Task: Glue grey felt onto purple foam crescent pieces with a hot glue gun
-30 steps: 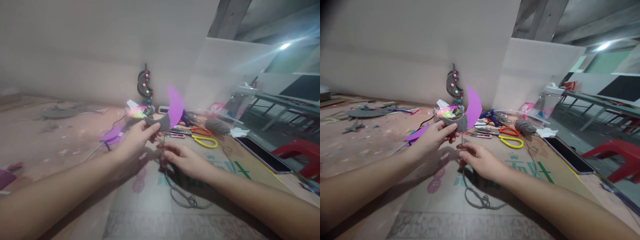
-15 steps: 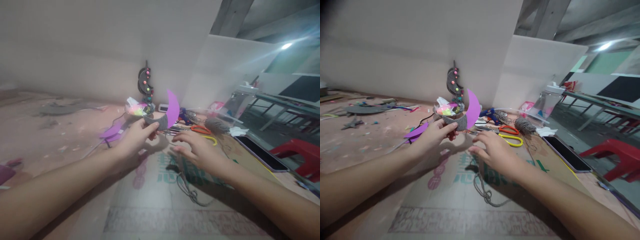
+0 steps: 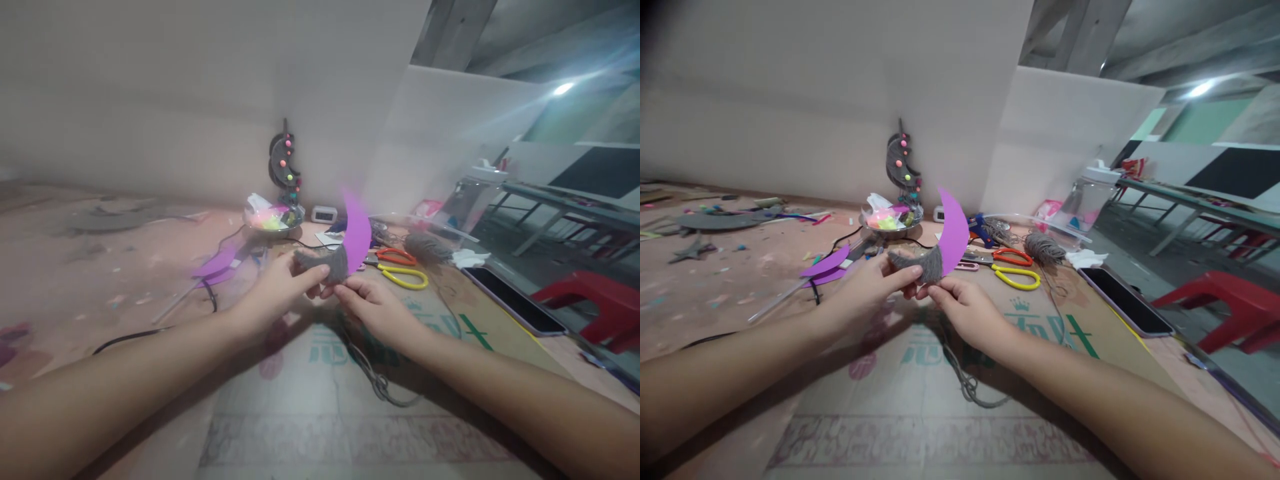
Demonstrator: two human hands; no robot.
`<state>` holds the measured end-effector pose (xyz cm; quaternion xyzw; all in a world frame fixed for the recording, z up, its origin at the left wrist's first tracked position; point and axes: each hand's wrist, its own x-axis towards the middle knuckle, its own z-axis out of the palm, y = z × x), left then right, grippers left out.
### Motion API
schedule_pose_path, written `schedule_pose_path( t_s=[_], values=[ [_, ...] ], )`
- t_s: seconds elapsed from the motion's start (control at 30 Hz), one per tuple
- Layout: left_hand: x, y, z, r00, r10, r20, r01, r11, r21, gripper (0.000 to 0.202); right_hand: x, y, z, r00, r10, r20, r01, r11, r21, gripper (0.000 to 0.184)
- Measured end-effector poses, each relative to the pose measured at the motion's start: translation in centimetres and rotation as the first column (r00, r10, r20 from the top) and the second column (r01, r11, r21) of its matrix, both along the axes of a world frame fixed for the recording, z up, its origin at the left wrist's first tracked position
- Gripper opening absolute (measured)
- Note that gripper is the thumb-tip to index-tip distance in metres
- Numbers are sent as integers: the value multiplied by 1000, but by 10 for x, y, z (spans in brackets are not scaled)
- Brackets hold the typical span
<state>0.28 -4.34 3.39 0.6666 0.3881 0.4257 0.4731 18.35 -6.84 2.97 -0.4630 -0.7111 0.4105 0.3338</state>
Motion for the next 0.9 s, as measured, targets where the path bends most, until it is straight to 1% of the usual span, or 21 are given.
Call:
schedule_pose_path(
  t_s=[0.07,0.1,0.17,0.27,0.33,0.4,0.5,0.57,0.6,0.63,0.7,0.73,0.77,0.8,0.83,0.87,0.9],
  values=[
    [1,1,-2,998,-63,20,63,998,1,25,0,-1,0,1000,10,20,-11,1000,14,29],
    [1,2,-3,996,-77,33,78,997,-25,25,0,-1,0,999,22,25,-23,1000,18,28],
    [1,2,-5,994,-90,57,95,992,-85,26,-1,-2,1,999,46,29,-46,999,19,29],
    [0,2,-5,988,-101,114,113,988,-105,27,-1,-3,1,999,36,10,-36,999,10,33],
    [0,2,-5,983,-78,166,96,990,-106,28,-2,-4,2,1000,23,1,-23,1000,16,33],
    [-1,3,-3,977,-30,212,53,993,-104,28,-2,-4,1,999,20,42,-22,998,57,33],
    [-1,2,-3,971,69,227,-53,995,-80,29,0,-5,-2,978,8,209,-53,976,210,35],
    [-1,0,-3,972,143,188,-127,987,-94,32,2,-7,-4,920,-16,391,-127,933,337,34],
    [-1,-1,-2,974,170,152,-154,982,-113,34,4,-9,-4,866,-45,497,-180,901,396,33],
    [-2,-2,-2,975,190,112,-175,976,-132,35,5,-11,-4,801,-92,591,-239,856,458,31],
    [-2,-5,0,980,196,19,-192,971,-141,35,8,-16,0,679,-195,708,-376,736,563,32],
    [-2,-6,2,982,187,-21,-188,974,-128,34,9,-19,4,648,-238,724,-435,665,608,33],
    [-2,-6,3,984,171,-57,-176,978,-109,33,10,-22,10,640,-258,724,-483,598,640,34],
    [-2,-6,4,986,142,-90,-150,984,-92,32,11,-25,17,644,-273,715,-502,555,663,34],
    [-3,-6,4,987,103,-121,-113,990,-81,32,12,-28,24,654,-286,700,-497,536,683,34],
    [-4,-4,4,987,57,-148,-69,995,-75,33,13,-30,33,658,-302,689,-474,545,691,34],
    [-5,-2,3,985,4,-170,-16,997,-72,35,14,-31,41,654,-310,690,-441,585,680,32]
  ],
)
